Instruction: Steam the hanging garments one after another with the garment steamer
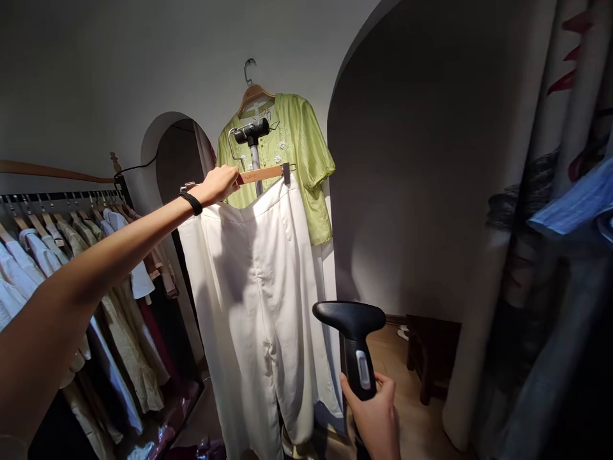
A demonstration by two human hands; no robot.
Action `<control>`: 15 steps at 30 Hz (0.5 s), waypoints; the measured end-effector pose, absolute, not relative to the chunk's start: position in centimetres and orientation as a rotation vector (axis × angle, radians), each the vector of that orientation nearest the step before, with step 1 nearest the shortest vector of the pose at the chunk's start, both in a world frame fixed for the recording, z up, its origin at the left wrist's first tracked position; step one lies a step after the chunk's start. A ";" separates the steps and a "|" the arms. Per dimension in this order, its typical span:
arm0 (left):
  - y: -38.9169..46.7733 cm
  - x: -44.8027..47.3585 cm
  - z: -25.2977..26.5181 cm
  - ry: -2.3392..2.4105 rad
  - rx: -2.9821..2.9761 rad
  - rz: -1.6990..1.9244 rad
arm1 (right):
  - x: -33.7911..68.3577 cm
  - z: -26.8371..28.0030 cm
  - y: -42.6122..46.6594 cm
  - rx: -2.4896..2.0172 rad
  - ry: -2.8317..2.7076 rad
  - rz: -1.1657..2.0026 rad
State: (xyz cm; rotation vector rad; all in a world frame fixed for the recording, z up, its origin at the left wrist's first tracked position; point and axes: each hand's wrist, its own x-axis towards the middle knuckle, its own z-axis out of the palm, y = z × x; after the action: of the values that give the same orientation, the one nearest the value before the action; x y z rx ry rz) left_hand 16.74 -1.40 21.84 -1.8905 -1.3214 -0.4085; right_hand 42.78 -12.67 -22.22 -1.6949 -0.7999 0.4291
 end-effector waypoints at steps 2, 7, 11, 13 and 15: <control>-1.6 16.7 21.8 -1.304 -1.888 -0.410 | 43.1 -22.2 -13.3 -1.699 -0.790 0.434; -2.5 15.6 23.5 -1.224 -1.797 -0.460 | 43.3 -21.3 -14.7 -1.717 -0.728 0.349; -3.0 13.9 25.4 -1.076 -1.713 -0.536 | 44.4 -21.1 -15.2 -1.746 -0.690 0.332; -3.2 12.7 25.9 -1.048 -1.701 -0.567 | 45.2 -21.1 -15.3 -1.788 -0.673 0.352; -3.3 11.3 25.9 -1.056 -1.693 -0.600 | 46.1 -21.1 -15.4 -1.810 -0.666 0.351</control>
State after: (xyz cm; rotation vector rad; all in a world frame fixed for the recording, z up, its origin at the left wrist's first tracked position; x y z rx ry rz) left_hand 11.33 -3.28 25.87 -1.6929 -1.0556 -0.6003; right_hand 46.06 -15.42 -21.11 -1.8104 -0.6661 0.3511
